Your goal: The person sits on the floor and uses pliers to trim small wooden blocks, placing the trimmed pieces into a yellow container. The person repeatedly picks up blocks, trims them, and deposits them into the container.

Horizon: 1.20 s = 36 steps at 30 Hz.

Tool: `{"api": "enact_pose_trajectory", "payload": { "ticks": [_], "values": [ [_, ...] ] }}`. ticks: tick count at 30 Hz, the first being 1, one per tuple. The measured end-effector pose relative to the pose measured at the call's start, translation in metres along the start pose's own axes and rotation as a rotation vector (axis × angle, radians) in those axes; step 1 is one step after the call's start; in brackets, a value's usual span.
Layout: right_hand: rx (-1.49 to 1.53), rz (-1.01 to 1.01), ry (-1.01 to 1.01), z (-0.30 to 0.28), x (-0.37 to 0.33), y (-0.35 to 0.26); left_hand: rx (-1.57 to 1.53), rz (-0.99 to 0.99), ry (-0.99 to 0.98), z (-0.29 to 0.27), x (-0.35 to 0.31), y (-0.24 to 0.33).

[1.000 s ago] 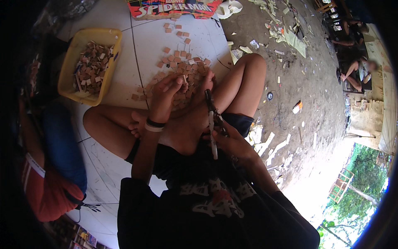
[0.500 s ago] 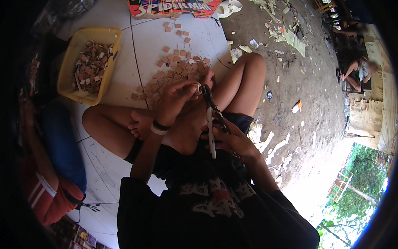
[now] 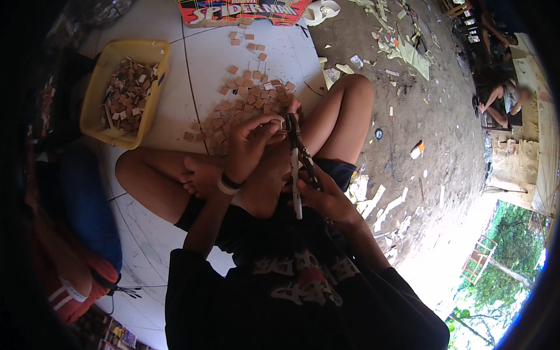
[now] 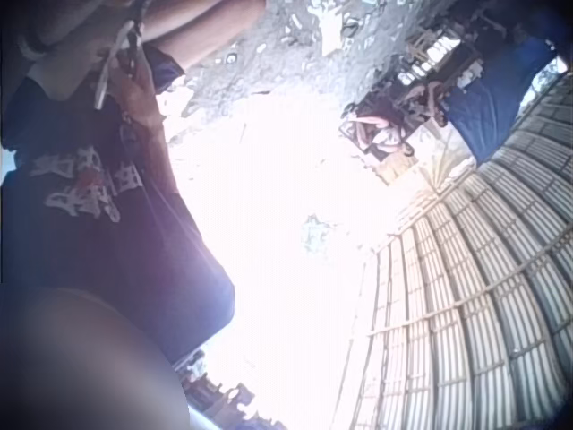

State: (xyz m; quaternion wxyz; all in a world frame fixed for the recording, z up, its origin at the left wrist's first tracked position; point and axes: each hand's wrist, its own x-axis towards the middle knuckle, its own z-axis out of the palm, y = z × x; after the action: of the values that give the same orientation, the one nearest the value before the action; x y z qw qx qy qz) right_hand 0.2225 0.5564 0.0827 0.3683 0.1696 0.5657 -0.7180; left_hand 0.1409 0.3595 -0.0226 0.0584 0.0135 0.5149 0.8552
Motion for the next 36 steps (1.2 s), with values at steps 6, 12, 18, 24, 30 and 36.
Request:
{"api": "enact_pose_trajectory", "payload": {
  "ticks": [6,12,18,24,30,36],
  "values": [
    [-0.075,0.003,0.032,0.0,0.001,0.001,0.081,0.12,0.017,0.003,-0.002,-0.002],
    [-0.122,0.011,0.047,0.002,0.0,-0.001,0.123,0.132,-0.012,0.0,-0.001,-0.002],
    [-0.178,0.012,0.052,0.003,-0.001,-0.003,0.115,0.149,0.016,0.0,0.0,-0.001],
    [-0.195,0.012,0.051,0.001,0.0,0.0,0.143,0.156,0.015,0.0,0.0,-0.003],
    [-0.246,-0.035,0.1,-0.001,0.008,0.015,0.179,0.188,-0.016,-0.003,0.0,-0.005],
    [-0.32,-0.091,0.075,-0.009,0.015,0.026,0.118,0.175,-0.028,-0.003,0.001,-0.006]
  ]
}}
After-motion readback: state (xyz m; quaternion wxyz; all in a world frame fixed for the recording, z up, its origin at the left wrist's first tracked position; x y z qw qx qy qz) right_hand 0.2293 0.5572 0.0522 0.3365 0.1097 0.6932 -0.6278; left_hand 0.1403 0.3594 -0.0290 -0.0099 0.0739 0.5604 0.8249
